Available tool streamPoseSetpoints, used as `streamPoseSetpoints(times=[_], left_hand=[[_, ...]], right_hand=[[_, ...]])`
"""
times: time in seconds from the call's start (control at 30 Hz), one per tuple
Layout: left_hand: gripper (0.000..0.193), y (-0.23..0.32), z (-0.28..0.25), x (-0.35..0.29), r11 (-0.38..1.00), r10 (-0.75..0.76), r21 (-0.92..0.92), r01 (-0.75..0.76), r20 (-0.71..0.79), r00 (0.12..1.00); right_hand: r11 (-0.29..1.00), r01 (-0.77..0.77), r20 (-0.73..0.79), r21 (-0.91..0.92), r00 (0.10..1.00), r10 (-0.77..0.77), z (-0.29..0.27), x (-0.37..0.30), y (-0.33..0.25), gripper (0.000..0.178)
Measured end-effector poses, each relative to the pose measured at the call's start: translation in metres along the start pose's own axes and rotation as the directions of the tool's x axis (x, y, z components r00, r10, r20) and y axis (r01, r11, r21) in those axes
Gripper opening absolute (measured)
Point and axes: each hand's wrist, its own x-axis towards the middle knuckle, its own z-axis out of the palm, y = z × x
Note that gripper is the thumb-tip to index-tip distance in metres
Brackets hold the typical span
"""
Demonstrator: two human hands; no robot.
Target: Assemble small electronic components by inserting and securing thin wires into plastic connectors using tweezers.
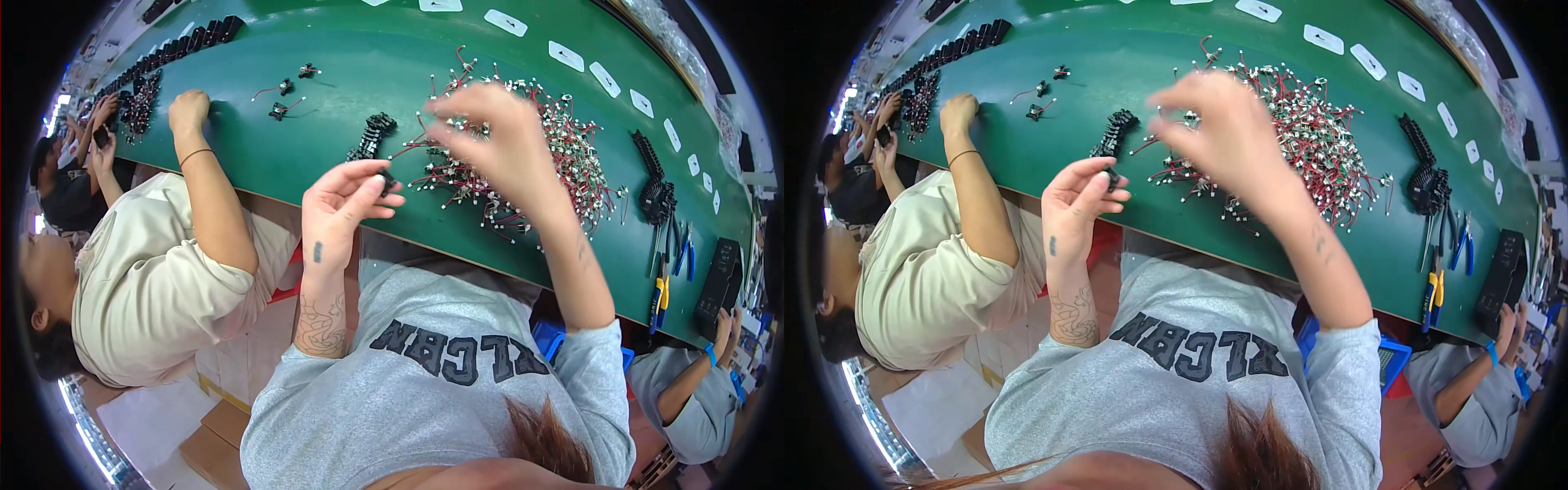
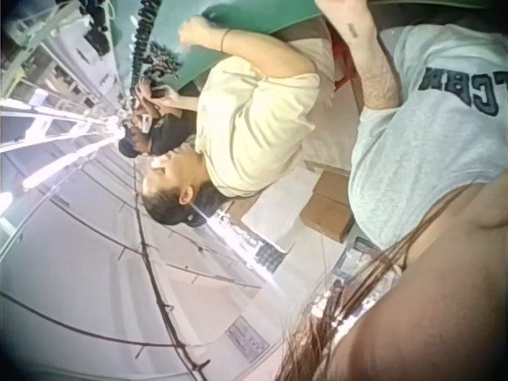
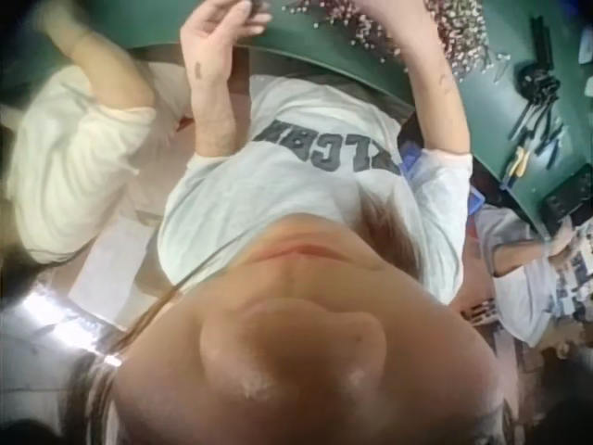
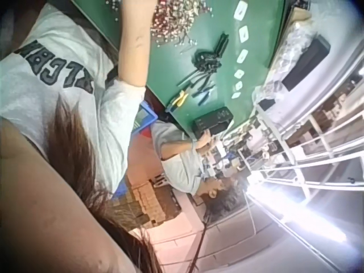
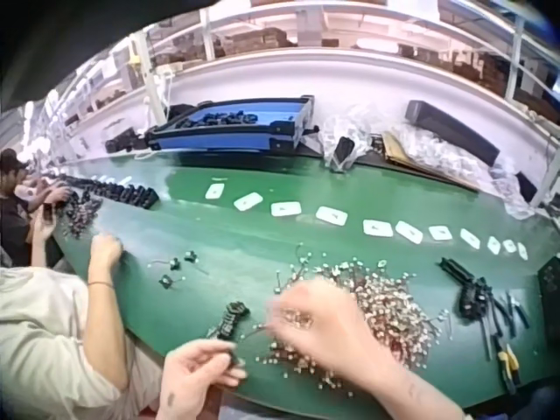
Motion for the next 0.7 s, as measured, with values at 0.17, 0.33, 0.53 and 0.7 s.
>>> streamPoseSetpoints(times=[0.17, 0.33, 0.53, 0.7], left_hand=[[0.029, -0.001, 0.007, 0.002, 0.976, 0.045, -0.212, -0.046, -0.005, 0.999], [0.031, -0.001, 0.001, -0.004, 0.985, 0.097, -0.143, -0.095, 0.007, 0.995], [0.031, -0.003, 0.016, -0.012, 0.964, 0.134, -0.219, -0.149, -0.082, 0.988], [0.031, 0.003, 0.043, -0.018, 0.959, 0.095, -0.268, -0.094, -0.010, 0.995]], right_hand=[[0.825, 0.038, -0.025, -0.565, 0.998, -0.063, 0.027, 0.039, 0.055, 0.024], [0.947, -0.146, -0.042, -0.285, 0.989, 0.140, 0.017, 0.046, 0.042, 0.023], [0.800, -0.416, 0.107, 0.433, 0.905, 0.412, -0.029, 0.027, -0.005, 0.022], [0.571, -0.521, 0.286, 0.635, 0.845, 0.453, -0.042, -0.025, -0.018, 0.016]])
